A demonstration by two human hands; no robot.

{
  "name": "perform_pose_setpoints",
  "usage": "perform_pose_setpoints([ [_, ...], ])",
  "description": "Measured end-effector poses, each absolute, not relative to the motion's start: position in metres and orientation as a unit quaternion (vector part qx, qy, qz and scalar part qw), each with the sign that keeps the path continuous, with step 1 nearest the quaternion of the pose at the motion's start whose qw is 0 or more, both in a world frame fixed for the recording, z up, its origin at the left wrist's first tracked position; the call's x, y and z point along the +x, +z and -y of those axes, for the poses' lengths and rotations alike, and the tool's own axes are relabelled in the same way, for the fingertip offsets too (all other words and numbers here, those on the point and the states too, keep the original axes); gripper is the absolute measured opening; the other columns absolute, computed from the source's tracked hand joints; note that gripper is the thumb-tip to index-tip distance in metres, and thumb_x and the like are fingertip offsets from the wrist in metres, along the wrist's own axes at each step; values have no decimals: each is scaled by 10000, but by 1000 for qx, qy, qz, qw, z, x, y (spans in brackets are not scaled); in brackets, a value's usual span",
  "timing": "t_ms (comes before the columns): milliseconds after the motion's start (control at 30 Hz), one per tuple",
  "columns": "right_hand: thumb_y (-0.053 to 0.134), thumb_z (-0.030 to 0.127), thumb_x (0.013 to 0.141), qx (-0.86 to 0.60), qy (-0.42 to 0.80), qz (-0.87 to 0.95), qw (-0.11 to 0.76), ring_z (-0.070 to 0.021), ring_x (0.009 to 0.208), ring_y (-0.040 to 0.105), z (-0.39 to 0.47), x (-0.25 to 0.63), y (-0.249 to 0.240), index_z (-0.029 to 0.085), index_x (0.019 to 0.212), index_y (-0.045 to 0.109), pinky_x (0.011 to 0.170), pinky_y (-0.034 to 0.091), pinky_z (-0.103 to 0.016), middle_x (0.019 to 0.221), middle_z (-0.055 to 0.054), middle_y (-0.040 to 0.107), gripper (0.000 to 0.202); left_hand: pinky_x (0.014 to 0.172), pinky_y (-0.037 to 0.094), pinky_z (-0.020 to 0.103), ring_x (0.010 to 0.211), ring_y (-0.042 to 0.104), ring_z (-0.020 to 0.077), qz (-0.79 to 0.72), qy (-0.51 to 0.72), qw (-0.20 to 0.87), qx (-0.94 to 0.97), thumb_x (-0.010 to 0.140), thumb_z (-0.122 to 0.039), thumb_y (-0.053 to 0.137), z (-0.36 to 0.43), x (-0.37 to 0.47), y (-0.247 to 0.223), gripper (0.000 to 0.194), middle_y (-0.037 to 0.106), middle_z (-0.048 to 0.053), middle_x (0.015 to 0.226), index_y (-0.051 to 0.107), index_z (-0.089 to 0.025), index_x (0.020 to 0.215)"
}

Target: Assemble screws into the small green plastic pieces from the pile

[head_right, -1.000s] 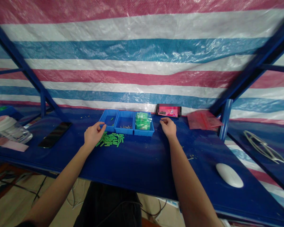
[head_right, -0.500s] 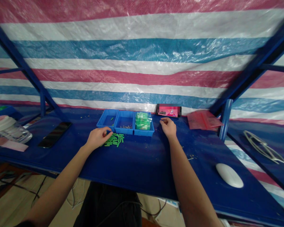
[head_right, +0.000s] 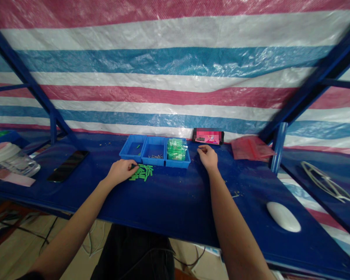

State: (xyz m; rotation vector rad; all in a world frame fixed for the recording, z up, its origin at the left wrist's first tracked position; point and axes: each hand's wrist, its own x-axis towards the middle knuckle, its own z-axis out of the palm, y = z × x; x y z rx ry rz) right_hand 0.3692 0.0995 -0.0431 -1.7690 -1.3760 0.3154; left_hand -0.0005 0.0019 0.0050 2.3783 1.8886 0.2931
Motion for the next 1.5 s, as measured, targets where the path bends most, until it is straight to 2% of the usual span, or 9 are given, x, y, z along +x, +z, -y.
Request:
perform_pose_setpoints([
  [233,543,352,697,-707,125,550,427,-191,721,603,-100,369,-45,185,908,663,705,429,-311,784,-46,679,295,687,446,280,794,636,207,-633,94,55,766,830,-428,432,-4,-2,4,316,693,34,823,684,-267,932],
  [633,548,365,688,-704,119,550,433,-196,722,603,-103,373,-48,190,903,668,709,433,-317,776,-46,678,302,626,426,267,737,628,197,-646,122,101,747,798,-424,485,-6,-4,4,293,685,23,748,692,-248,906],
  [900,547,367,693,-708,121,550,427,-193,722,604,-104,374,-49,188,913,666,701,433,-310,779,-45,677,308,575,387,235,675,610,163,-639,131,118,748,797,-392,511,-6,-5,3,241,663,3,706,678,-240,883],
  [1100,538,377,698,-703,119,556,428,-189,713,602,-105,375,-52,187,920,666,695,433,-308,781,-46,679,318,563,355,227,610,557,134,-591,172,91,783,846,-392,452,-2,-2,5,249,597,-18,620,637,-226,870],
  [1200,541,373,691,-702,116,556,430,-190,700,599,-104,374,-50,184,905,668,685,432,-310,766,-47,678,312,606,381,222,636,541,116,-545,218,81,805,864,-383,435,-1,-2,5,255,580,-12,680,625,-212,869],
  [1367,544,364,684,-704,118,553,431,-196,717,604,-101,372,-46,190,892,668,688,430,-312,767,-45,679,299,754,426,222,796,555,110,-501,308,59,807,877,-368,434,0,-3,4,244,582,29,970,619,-212,912],
  [1500,546,351,680,-707,116,551,427,-199,726,608,-101,371,-45,193,882,669,696,432,-313,762,-43,678,284,800,426,238,844,558,130,-554,361,26,750,888,-340,425,-3,-6,5,231,617,34,930,607,-201,921],
])
